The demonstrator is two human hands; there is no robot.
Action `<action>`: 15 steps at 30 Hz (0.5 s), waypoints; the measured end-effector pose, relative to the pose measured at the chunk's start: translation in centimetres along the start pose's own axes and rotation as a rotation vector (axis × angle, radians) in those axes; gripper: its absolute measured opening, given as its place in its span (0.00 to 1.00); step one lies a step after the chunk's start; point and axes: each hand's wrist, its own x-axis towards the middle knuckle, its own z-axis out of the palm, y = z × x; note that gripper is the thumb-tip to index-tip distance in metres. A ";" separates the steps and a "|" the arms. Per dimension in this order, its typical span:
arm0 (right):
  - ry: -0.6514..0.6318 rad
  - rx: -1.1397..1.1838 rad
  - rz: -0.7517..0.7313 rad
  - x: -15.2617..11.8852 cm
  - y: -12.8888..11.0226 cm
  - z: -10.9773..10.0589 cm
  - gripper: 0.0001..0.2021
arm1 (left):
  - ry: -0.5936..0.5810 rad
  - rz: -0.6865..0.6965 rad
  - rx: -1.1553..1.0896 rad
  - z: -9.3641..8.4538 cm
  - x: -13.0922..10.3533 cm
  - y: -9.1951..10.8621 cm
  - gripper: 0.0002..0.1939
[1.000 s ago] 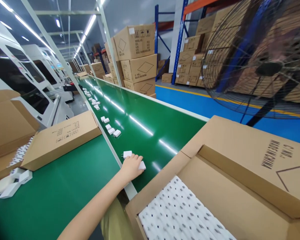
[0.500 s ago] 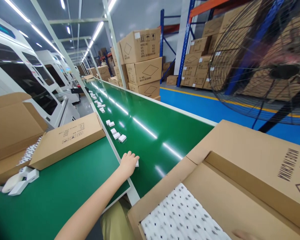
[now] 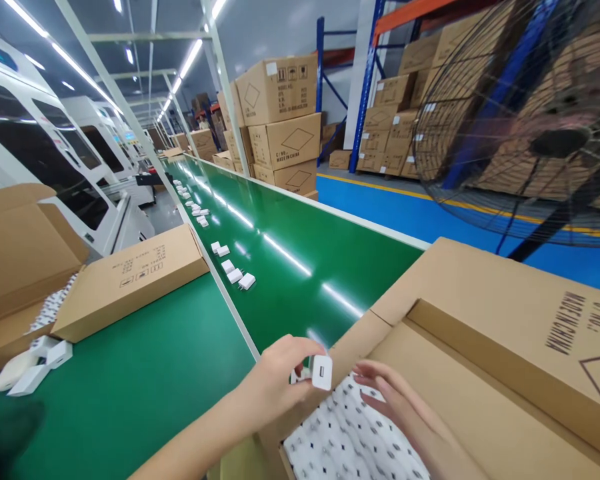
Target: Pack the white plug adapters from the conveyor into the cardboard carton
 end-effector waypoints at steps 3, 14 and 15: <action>-0.034 0.115 0.100 1.3 0.2 1.3 0.24 | -0.035 -0.075 0.118 1.1 -0.3 -0.6 0.13; -0.489 -0.974 -0.444 1.9 -4.2 8.7 0.12 | 0.549 -0.570 -0.221 1.2 -3.2 -4.0 0.15; -0.512 -1.014 -0.431 2.0 -4.4 10.0 0.12 | 0.586 -0.567 -0.248 0.6 -3.5 -4.0 0.15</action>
